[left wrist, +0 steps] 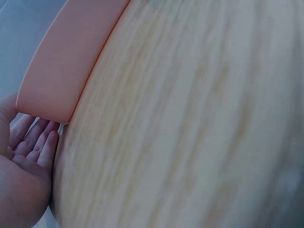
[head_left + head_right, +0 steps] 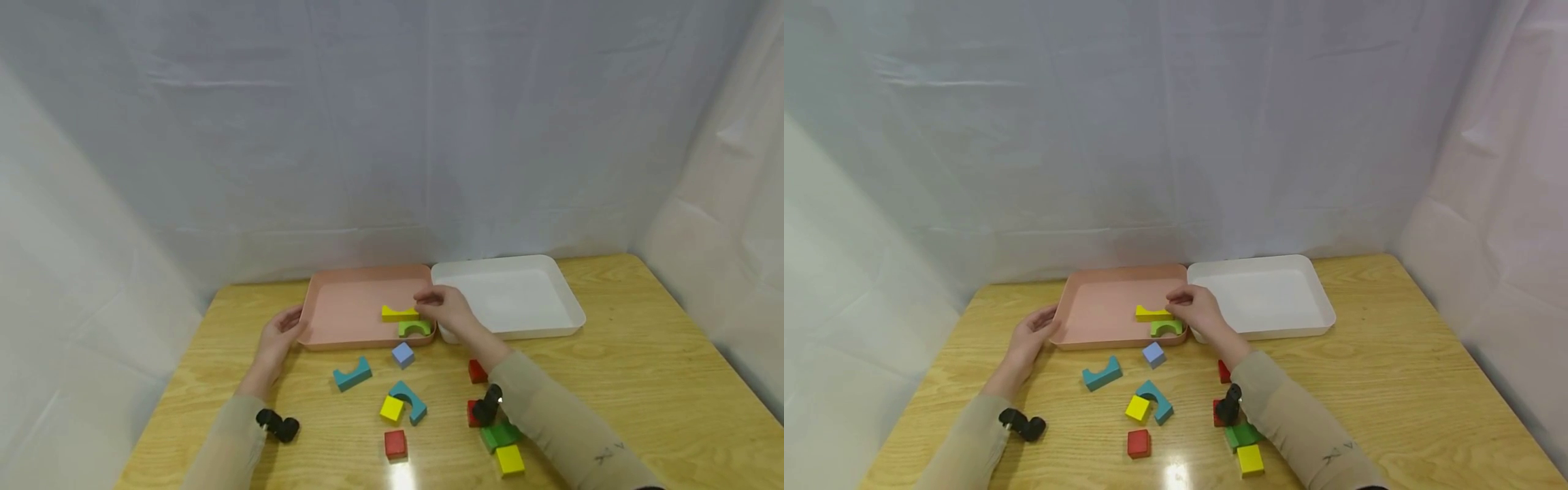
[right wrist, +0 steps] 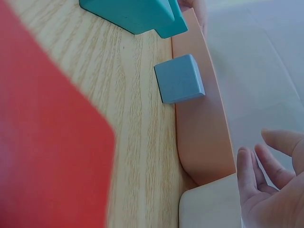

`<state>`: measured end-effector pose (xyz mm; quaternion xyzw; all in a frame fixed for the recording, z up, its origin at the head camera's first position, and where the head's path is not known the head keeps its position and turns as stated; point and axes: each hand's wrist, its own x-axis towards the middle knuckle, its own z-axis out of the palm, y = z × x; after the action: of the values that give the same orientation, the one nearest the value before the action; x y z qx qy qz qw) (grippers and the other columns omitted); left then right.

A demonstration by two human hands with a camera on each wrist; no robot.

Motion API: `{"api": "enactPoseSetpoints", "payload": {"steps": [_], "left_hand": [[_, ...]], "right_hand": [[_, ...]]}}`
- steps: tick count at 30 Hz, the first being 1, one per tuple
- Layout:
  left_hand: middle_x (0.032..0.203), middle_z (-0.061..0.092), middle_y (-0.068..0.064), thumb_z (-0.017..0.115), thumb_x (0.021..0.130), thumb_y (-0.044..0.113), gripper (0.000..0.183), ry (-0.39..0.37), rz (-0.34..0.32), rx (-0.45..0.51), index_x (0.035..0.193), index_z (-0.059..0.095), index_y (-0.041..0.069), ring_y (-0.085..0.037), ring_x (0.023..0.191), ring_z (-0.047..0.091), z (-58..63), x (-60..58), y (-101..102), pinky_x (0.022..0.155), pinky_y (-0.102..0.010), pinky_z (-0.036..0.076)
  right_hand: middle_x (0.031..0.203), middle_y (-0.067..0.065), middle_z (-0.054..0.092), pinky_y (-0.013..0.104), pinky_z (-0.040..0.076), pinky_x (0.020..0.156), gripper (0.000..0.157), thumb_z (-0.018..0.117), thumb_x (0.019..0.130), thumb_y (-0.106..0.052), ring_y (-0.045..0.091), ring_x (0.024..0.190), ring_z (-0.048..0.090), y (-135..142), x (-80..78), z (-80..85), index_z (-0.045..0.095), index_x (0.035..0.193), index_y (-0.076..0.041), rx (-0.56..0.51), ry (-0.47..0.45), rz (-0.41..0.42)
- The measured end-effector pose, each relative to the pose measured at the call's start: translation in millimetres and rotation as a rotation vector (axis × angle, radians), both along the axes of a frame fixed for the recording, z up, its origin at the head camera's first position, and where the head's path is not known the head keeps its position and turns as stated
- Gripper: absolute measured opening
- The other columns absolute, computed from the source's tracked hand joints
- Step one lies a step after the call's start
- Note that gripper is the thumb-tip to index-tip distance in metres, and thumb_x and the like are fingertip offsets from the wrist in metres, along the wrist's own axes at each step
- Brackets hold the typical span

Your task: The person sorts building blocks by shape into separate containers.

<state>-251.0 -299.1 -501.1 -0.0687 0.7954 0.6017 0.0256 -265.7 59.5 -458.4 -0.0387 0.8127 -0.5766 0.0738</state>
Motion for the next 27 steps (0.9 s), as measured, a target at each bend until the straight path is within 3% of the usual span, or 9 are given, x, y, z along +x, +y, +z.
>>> {"api": "enactPoseSetpoints", "payload": {"steps": [11, 22, 27], "left_hand": [[0.166, 0.041, -0.023, 0.056, 0.111, 0.014, 0.053, -0.003, -0.009, 0.005, 0.160, 0.041, -0.001, -0.034, 0.151, 0.043, 0.4, -1.8, -2, 0.088, 0.002, 0.042], [0.166, 0.042, -0.023, 0.056, 0.111, 0.013, 0.053, 0.012, -0.012, 0.009, 0.160, 0.041, -0.001, -0.033, 0.149, 0.044, -1.9, -3.9, -2, 0.089, 0.001, 0.043], [0.165, 0.044, -0.022, 0.057, 0.111, 0.014, 0.052, 0.012, -0.010, 0.000, 0.160, 0.043, 0.000, -0.016, 0.136, 0.051, -2.4, -4.3, -1, 0.090, 0.000, 0.045]], "right_hand": [[0.128, 0.025, 0.072, 0.029, 0.060, 0.090, 0.027, 0.069, 0.102, -0.006, 0.029, 0.108, 0.070, 7, 1.3, 0.5, 0.070, 0.126, 0.008, -0.052, -0.020, 0.027], [0.133, 0.024, 0.071, 0.031, 0.058, 0.097, 0.031, 0.069, 0.104, -0.011, 0.028, 0.110, 0.069, 17, 4.3, 6.7, 0.069, 0.130, 0.005, -0.062, -0.017, 0.043], [0.133, 0.023, 0.072, 0.040, 0.058, 0.104, 0.032, 0.069, 0.104, -0.013, 0.030, 0.115, 0.069, 23, 4.5, 11.7, 0.070, 0.131, 0.003, -0.032, -0.010, 0.034]]}}
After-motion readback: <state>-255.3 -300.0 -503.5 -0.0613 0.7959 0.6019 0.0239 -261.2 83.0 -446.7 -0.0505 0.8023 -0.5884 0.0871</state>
